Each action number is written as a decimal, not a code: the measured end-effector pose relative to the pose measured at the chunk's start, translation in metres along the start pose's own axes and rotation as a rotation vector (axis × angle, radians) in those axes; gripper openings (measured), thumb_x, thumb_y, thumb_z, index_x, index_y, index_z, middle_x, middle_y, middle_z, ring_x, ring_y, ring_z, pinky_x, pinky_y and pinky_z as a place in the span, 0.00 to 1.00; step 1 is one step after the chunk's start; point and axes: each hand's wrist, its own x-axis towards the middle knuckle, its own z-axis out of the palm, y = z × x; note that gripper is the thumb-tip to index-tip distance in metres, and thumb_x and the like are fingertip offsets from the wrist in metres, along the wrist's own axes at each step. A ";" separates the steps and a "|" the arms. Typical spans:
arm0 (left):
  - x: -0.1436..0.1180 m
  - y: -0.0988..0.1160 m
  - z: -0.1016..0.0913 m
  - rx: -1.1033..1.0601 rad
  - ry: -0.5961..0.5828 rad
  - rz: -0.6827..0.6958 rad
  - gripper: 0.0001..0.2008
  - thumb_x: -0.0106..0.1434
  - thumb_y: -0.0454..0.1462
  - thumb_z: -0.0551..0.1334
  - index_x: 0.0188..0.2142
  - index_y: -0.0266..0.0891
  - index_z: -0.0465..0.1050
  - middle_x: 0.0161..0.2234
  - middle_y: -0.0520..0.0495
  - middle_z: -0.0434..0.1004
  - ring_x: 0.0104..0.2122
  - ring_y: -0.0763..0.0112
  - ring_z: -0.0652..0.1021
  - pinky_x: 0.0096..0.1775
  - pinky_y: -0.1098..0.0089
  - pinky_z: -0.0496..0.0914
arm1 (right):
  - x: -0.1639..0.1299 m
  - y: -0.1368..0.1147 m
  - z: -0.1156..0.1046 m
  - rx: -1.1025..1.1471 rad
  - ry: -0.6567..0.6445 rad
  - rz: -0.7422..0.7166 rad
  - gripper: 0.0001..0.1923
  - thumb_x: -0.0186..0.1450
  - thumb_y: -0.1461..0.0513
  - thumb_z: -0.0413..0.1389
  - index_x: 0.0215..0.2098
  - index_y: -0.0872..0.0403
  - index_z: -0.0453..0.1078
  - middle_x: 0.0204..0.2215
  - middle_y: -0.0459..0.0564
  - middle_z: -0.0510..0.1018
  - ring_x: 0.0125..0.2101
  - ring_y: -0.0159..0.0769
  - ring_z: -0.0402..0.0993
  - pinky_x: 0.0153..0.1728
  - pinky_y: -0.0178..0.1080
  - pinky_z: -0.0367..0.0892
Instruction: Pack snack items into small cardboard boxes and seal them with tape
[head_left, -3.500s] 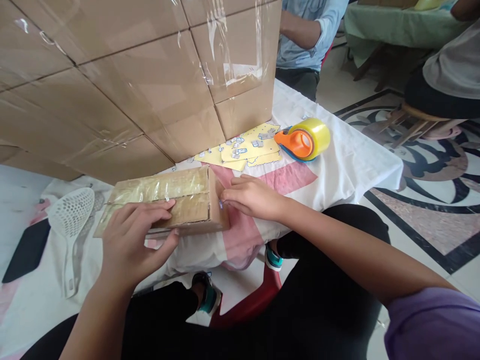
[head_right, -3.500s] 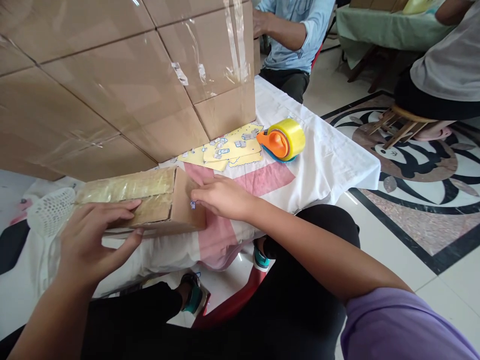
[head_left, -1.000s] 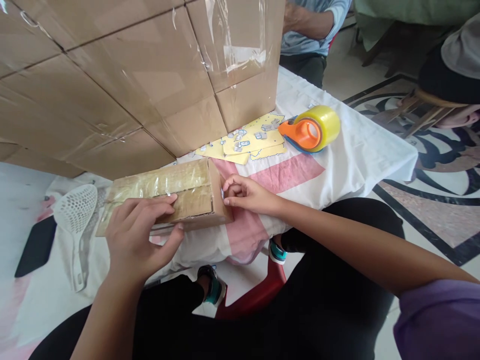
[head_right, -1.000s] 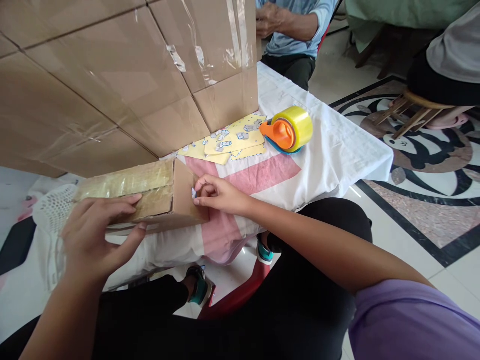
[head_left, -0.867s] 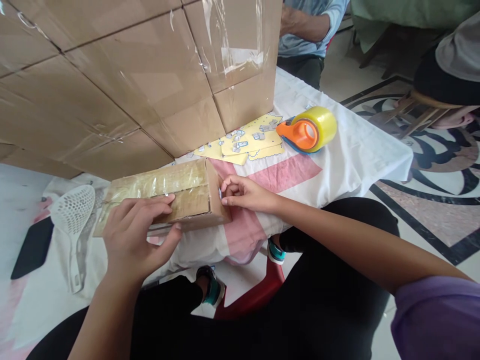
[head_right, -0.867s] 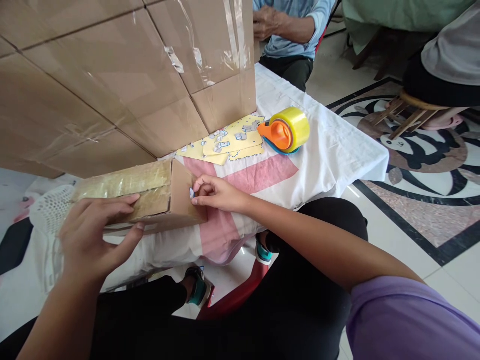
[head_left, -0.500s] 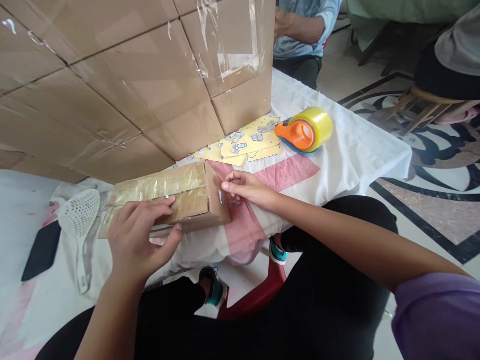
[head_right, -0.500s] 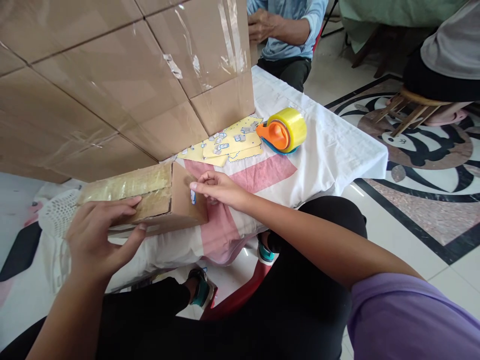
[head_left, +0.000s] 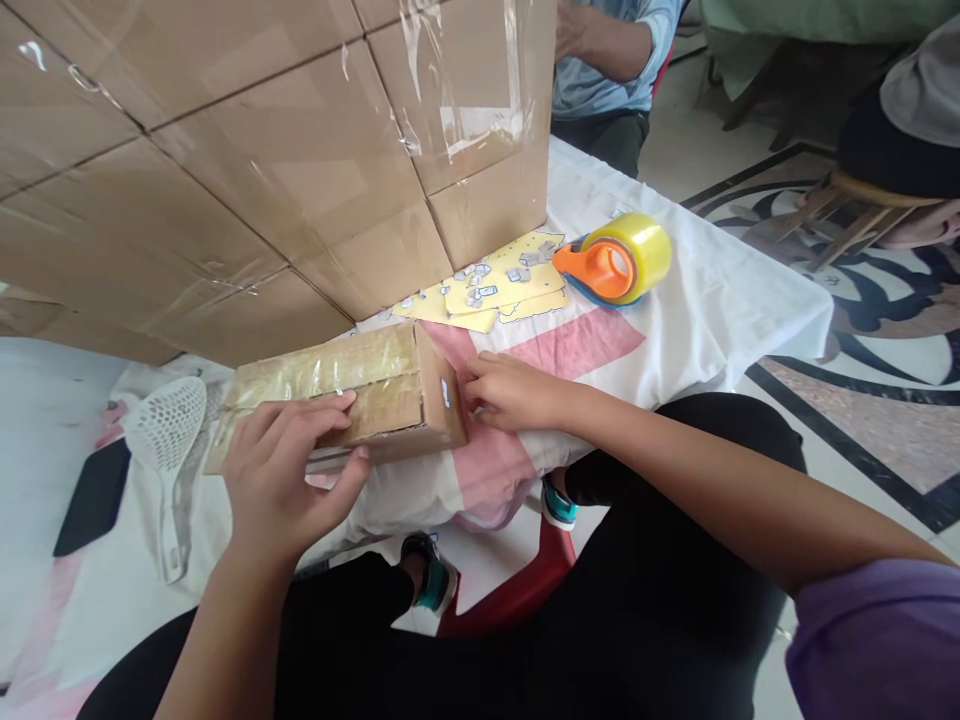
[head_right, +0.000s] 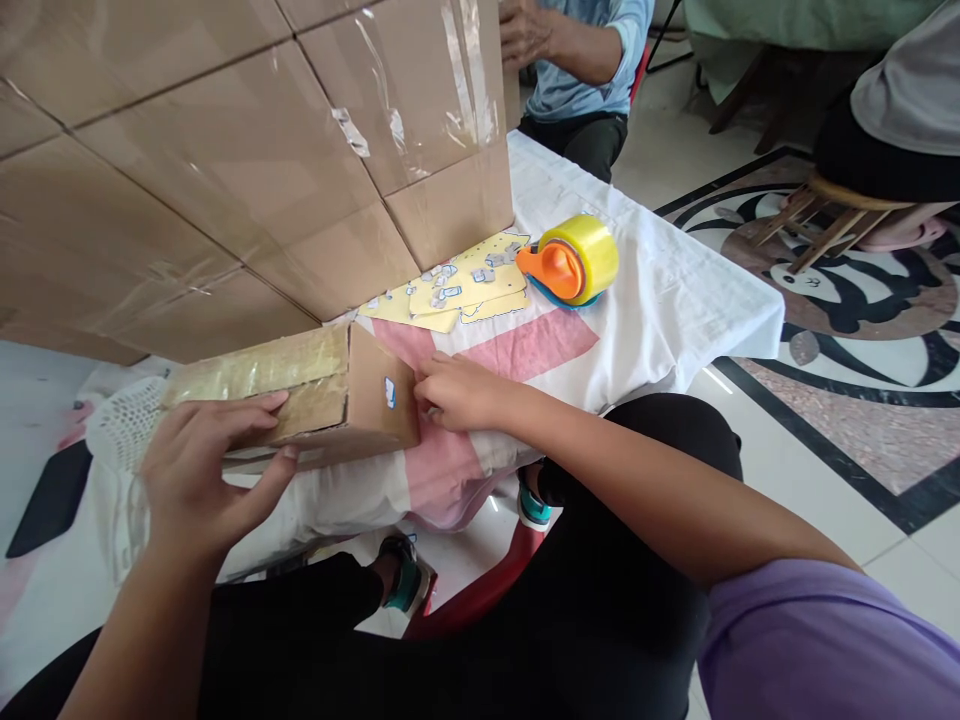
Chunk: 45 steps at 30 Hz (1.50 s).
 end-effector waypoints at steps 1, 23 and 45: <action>0.000 0.000 0.000 0.001 0.006 0.009 0.15 0.54 0.33 0.68 0.40 0.45 0.68 0.43 0.44 0.83 0.40 0.53 0.80 0.41 0.55 0.71 | 0.000 -0.001 0.001 0.033 0.002 0.015 0.06 0.58 0.70 0.57 0.32 0.56 0.74 0.36 0.53 0.73 0.38 0.40 0.67 0.38 0.40 0.60; 0.001 0.002 -0.003 0.039 -0.043 0.035 0.13 0.59 0.34 0.66 0.42 0.42 0.67 0.45 0.42 0.83 0.41 0.54 0.79 0.42 0.55 0.69 | 0.012 0.067 -0.066 0.178 0.865 0.339 0.11 0.67 0.56 0.55 0.31 0.53 0.72 0.33 0.50 0.80 0.36 0.39 0.75 0.42 0.43 0.69; -0.002 0.009 0.009 0.097 0.097 0.107 0.20 0.59 0.30 0.69 0.50 0.38 0.69 0.46 0.40 0.83 0.47 0.54 0.81 0.47 0.58 0.73 | 0.032 -0.009 0.000 0.504 0.204 -0.083 0.76 0.49 0.50 0.73 0.74 0.46 0.20 0.73 0.61 0.44 0.70 0.56 0.48 0.67 0.57 0.53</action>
